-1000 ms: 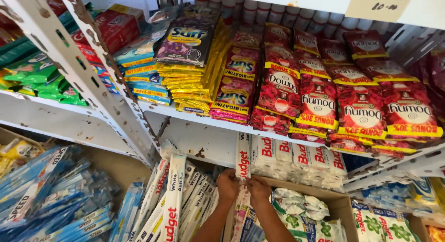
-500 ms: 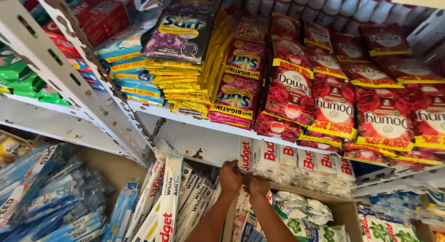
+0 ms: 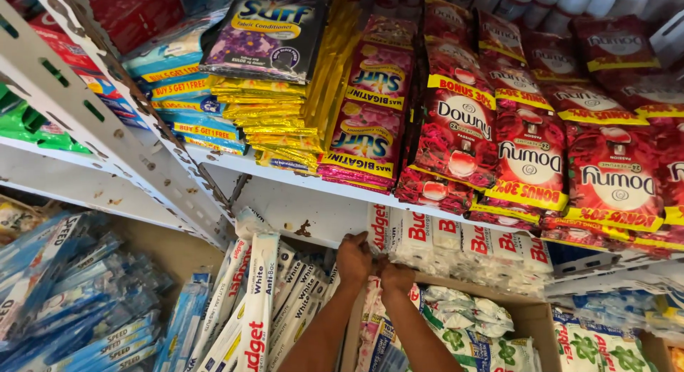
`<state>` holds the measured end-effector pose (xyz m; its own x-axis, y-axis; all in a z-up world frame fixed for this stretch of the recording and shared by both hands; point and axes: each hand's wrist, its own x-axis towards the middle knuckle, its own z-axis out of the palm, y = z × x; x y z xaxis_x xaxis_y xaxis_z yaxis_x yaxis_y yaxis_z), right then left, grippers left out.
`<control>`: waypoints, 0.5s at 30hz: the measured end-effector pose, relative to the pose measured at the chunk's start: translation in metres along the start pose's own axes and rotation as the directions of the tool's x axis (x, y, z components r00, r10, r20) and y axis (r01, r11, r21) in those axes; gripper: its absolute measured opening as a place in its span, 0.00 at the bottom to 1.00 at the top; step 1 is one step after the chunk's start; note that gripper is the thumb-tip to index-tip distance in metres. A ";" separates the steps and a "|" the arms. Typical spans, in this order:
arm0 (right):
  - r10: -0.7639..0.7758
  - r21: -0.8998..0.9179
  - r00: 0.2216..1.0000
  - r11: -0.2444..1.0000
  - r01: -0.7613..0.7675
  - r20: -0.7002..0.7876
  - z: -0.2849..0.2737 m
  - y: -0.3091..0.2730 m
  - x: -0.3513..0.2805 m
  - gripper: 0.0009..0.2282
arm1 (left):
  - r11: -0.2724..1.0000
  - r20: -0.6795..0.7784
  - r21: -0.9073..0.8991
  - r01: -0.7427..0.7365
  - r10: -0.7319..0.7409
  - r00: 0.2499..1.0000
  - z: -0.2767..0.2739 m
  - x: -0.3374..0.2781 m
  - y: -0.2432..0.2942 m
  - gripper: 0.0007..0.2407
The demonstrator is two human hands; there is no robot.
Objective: The person organizes boxes and packets of household items on the lower shelves of a grocery store, moving items into rows by hand.
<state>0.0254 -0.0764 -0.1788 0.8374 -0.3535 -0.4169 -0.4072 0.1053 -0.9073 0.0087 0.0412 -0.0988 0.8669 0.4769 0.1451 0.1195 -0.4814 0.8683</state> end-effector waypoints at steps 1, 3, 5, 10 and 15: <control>0.001 -0.002 1.000 1.000 -0.001 0.001 0.000 0.006 0.005 0.09 | 1.000 0.000 0.000 0.002 -0.002 1.000 0.000 0.001 -0.001 0.14; -0.032 0.098 0.998 0.995 0.027 0.056 -0.002 0.018 0.015 0.07 | 1.000 -0.013 -0.004 -0.011 0.011 1.000 0.001 0.002 -0.003 0.13; 0.028 0.067 0.998 0.997 -0.032 0.054 -0.005 -0.007 -0.008 0.06 | 0.996 -0.007 -0.091 -0.001 0.001 1.000 0.006 0.001 -0.009 0.14; 0.146 0.005 0.989 0.989 -0.146 0.012 -0.004 -0.020 -0.015 0.06 | 0.963 0.042 -0.202 0.177 -0.172 0.984 -0.002 0.002 0.000 0.15; 0.069 0.082 0.985 0.993 -0.083 0.160 -0.017 0.026 0.001 0.10 | 0.988 0.003 0.032 0.151 -0.151 0.989 -0.006 -0.007 -0.037 0.10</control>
